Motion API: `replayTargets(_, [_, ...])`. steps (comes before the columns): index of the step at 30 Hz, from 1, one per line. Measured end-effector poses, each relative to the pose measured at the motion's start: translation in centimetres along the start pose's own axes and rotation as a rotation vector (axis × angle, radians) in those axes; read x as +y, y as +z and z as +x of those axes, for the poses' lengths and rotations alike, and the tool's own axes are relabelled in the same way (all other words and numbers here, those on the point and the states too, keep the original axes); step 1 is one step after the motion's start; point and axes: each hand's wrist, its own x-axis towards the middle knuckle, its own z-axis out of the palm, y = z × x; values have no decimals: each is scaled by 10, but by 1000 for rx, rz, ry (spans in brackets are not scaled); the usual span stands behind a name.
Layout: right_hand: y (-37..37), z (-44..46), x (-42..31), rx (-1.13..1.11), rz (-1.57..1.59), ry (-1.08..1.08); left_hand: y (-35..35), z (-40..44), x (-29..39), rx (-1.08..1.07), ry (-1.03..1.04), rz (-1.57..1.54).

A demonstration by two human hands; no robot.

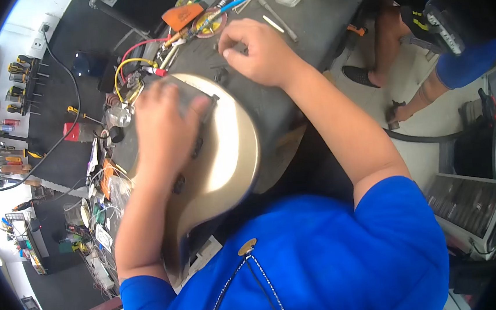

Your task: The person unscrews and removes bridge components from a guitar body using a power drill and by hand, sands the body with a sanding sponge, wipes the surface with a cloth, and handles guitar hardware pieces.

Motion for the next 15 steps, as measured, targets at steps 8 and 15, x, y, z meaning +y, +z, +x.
replayTargets(8, [1, -5, 1, -27, 19, -32, 2, -7, 7, 57, 65, -9])
replayTargets(15, [3, -3, 4, -23, 7, -30, 9, -10, 14, 113, 62, 50])
